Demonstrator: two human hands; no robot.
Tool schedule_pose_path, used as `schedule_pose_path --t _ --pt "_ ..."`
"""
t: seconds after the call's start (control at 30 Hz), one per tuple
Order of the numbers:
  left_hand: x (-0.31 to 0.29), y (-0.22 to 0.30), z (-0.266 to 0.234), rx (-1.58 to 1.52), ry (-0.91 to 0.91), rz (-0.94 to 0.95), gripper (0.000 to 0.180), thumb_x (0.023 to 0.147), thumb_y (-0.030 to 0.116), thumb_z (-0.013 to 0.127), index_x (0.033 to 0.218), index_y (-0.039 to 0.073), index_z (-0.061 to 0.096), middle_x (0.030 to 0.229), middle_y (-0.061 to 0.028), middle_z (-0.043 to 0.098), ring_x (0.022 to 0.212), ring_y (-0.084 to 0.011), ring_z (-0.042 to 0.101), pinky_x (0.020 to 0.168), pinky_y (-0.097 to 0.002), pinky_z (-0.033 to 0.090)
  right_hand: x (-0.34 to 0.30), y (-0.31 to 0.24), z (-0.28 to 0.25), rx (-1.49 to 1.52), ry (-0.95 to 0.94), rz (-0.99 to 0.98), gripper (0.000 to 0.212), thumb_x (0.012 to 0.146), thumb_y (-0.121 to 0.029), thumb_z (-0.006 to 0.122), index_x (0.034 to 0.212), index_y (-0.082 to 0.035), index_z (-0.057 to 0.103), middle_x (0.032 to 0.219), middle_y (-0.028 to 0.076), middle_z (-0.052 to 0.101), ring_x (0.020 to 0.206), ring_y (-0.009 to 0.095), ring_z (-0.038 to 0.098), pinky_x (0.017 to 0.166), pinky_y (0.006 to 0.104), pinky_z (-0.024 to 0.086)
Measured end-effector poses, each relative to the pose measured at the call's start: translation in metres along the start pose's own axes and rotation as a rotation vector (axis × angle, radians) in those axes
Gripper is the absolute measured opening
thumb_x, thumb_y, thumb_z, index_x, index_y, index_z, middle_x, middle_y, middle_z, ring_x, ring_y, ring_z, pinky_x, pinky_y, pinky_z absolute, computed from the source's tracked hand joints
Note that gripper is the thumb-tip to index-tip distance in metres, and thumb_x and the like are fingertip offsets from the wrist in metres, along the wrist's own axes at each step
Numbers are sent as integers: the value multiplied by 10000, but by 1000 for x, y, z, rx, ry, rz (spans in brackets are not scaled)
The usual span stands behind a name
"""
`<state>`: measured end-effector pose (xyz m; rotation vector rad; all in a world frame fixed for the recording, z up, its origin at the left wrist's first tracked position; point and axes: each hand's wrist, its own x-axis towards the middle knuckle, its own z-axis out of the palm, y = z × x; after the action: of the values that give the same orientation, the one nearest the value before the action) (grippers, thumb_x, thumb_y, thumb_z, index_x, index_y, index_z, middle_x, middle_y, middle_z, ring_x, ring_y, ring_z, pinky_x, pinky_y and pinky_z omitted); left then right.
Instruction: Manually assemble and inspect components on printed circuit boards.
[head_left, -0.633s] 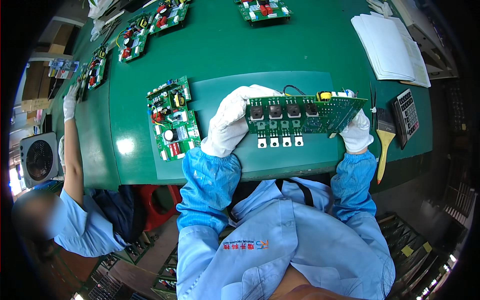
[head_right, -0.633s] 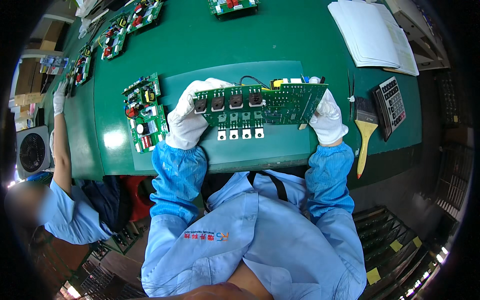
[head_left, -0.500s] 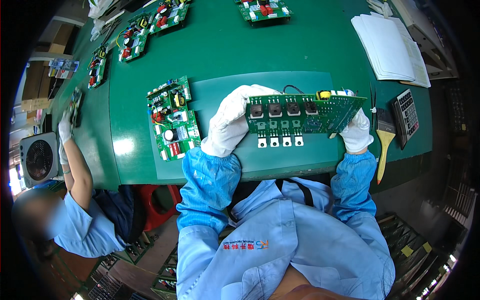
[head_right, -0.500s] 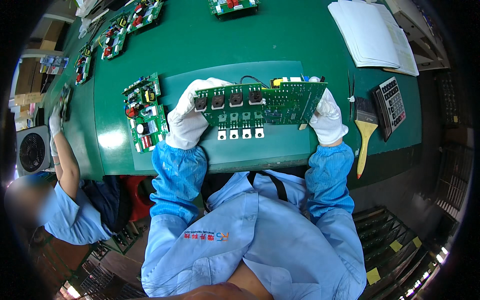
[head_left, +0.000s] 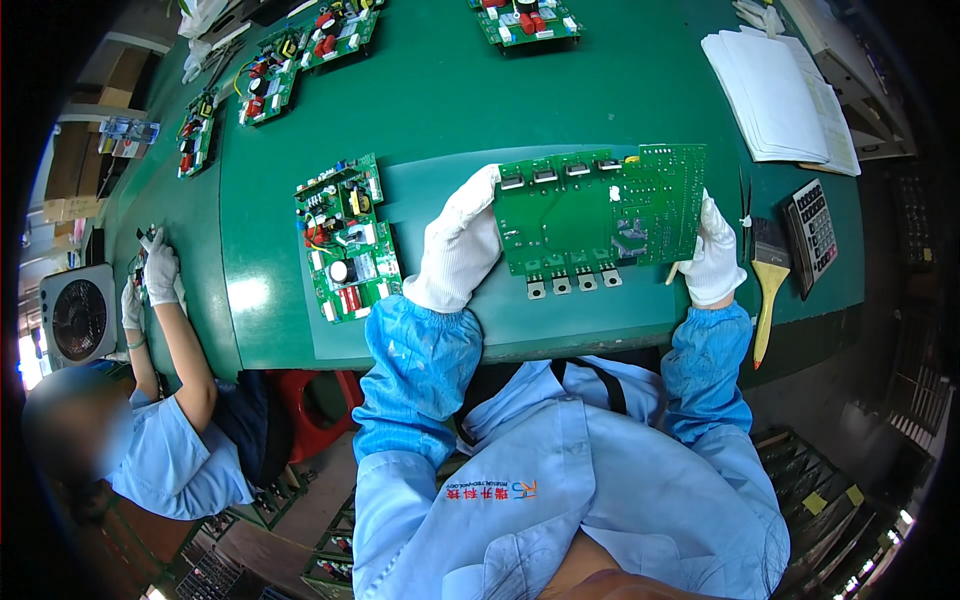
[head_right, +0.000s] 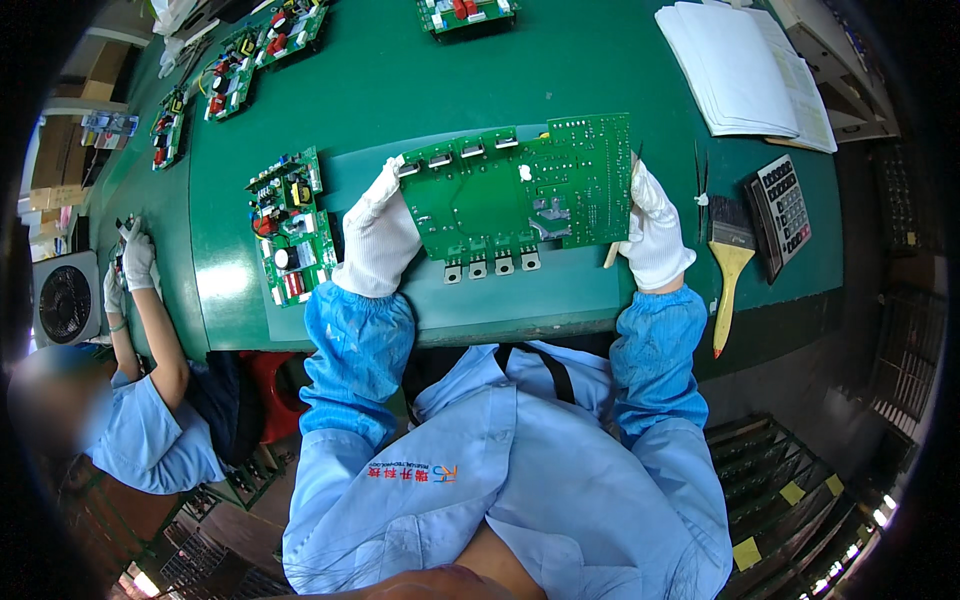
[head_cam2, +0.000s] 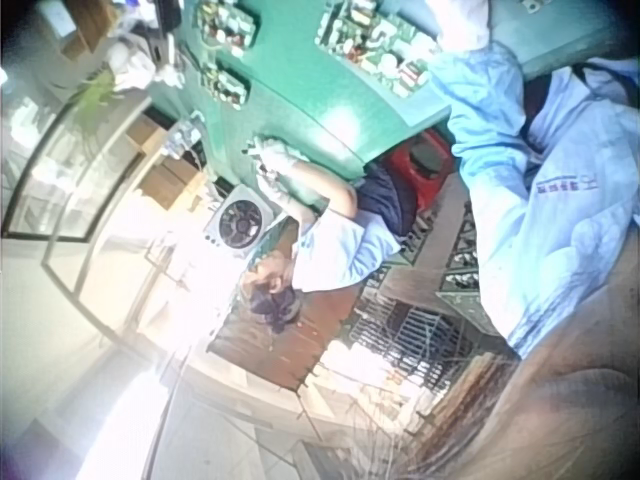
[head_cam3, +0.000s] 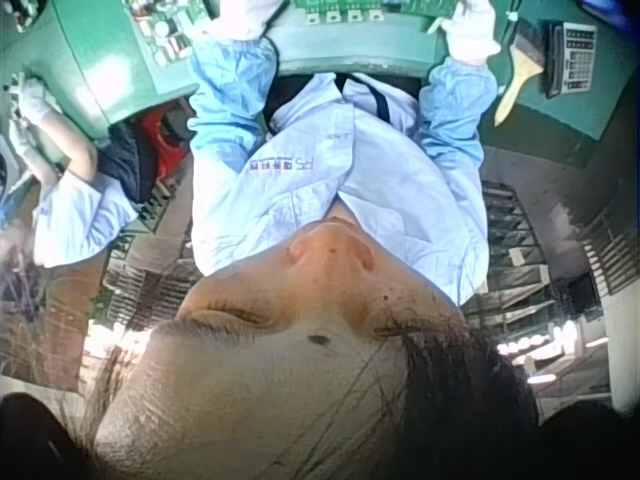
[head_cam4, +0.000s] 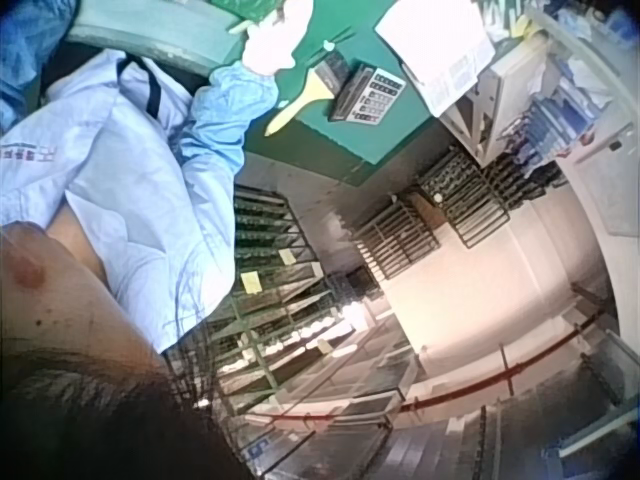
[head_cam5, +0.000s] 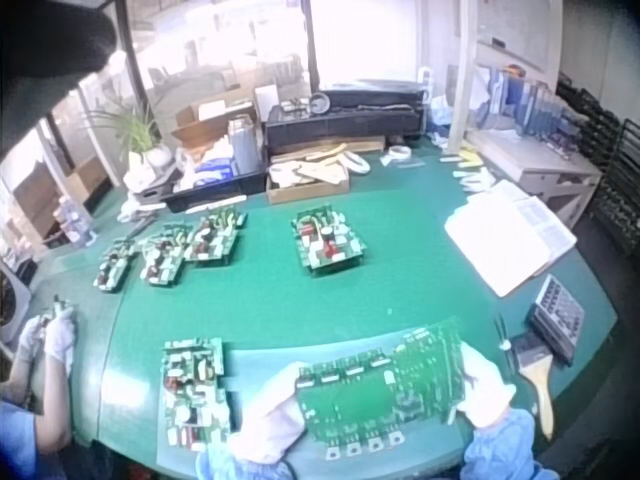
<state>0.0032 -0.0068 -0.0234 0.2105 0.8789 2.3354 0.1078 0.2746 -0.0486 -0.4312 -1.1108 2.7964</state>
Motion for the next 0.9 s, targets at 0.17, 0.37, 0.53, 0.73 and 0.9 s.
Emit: schedule_pose_path --t 0.17,0.37,0.53,0.73,0.9 --pt "4 3 1 -130 6 -55 390 935 256 485 1218 -11 522 1230 -125 554 1124 -234 516 982 -362 380 5 -3 5 102 -61 75 305 965 -217 514 1203 -33 566 863 8 656 454 8 378 376 154 305" --pt "5 7 10 -110 43 -85 420 956 319 467 1232 6 515 1236 -130 550 1121 -235 519 983 -373 377 2 0 11 -217 160 -65 326 959 -158 499 1247 -13 545 923 3 651 485 1 393 405 139 306" --pt "7 7 9 -157 81 -136 432 967 386 450 1205 36 533 1215 -106 562 1105 -228 527 964 -383 392 3 -3 9 26 43 23 328 969 -136 463 1263 -7 531 935 4 641 488 4 383 384 145 291" --pt "8 6 9 -163 78 -109 409 971 379 448 1200 51 535 1204 -101 567 1106 -229 528 956 -387 400 5 -5 12 144 63 86 317 964 -139 476 1252 -21 539 815 -17 597 476 11 369 359 152 281" --pt "11 3 11 -126 101 -103 405 968 377 462 1197 52 539 1182 -87 572 1089 -214 531 950 -371 403 5 -5 13 133 79 99 334 955 -151 503 1269 -39 526 821 -21 583 486 5 374 371 146 289"
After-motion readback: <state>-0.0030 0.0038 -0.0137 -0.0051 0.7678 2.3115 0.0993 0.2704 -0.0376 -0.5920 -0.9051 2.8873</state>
